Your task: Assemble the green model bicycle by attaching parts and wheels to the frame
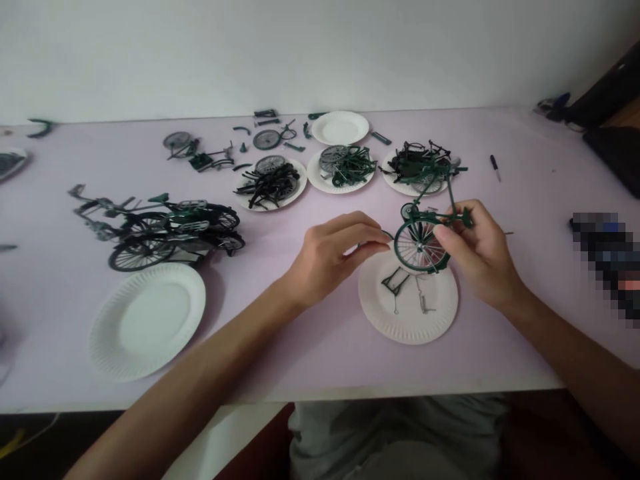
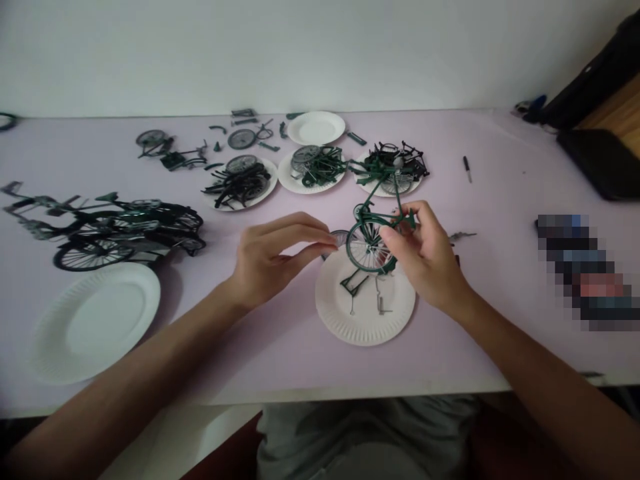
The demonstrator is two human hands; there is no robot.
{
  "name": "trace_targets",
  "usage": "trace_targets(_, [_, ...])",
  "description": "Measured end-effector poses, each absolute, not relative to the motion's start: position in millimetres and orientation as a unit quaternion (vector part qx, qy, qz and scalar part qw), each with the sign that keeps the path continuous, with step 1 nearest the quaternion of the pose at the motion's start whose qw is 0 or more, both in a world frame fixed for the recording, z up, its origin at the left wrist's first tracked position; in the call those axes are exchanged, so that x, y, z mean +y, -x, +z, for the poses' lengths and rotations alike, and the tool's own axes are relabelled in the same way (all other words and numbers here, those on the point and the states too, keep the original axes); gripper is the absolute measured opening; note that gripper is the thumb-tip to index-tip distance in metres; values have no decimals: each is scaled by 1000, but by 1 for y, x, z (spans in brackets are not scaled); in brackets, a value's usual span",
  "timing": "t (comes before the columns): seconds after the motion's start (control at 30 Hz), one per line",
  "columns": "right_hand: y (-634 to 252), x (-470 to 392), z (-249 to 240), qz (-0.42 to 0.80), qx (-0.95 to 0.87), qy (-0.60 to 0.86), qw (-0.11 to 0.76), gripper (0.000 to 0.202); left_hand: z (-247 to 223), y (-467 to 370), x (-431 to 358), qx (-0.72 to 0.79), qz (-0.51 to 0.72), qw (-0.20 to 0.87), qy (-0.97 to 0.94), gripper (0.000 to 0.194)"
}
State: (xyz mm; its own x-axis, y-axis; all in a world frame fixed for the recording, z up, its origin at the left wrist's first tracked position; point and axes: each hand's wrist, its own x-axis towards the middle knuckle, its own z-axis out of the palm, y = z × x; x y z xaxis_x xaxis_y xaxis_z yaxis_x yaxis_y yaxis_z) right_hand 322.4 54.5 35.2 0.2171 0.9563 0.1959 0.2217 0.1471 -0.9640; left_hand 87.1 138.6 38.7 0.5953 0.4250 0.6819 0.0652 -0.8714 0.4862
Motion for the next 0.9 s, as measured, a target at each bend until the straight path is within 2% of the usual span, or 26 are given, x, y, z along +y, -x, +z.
trace_targets(0.1, [-317,52,37,383,-517,557,525,25,40,-95,128,138,441,226,-857,3])
trace_targets(0.17, [-315,51,37,408,-513,551,517,25,40,-100,123,141,448,234,-851,7])
trace_targets(0.4, [-309,49,36,417,-536,533,504,20,34,-107,112,152,457,271,-833,6])
trace_targets(0.57, [-307,47,36,426,-538,532,496,21,37,-105,111,166,446,247,-844,5])
trace_targets(0.7, [-306,47,37,433,-530,534,497,22,40,-104,112,169,425,211,-864,12])
trace_targets(0.9, [-304,47,37,450,-516,528,502,24,38,-105,114,179,426,193,-866,9])
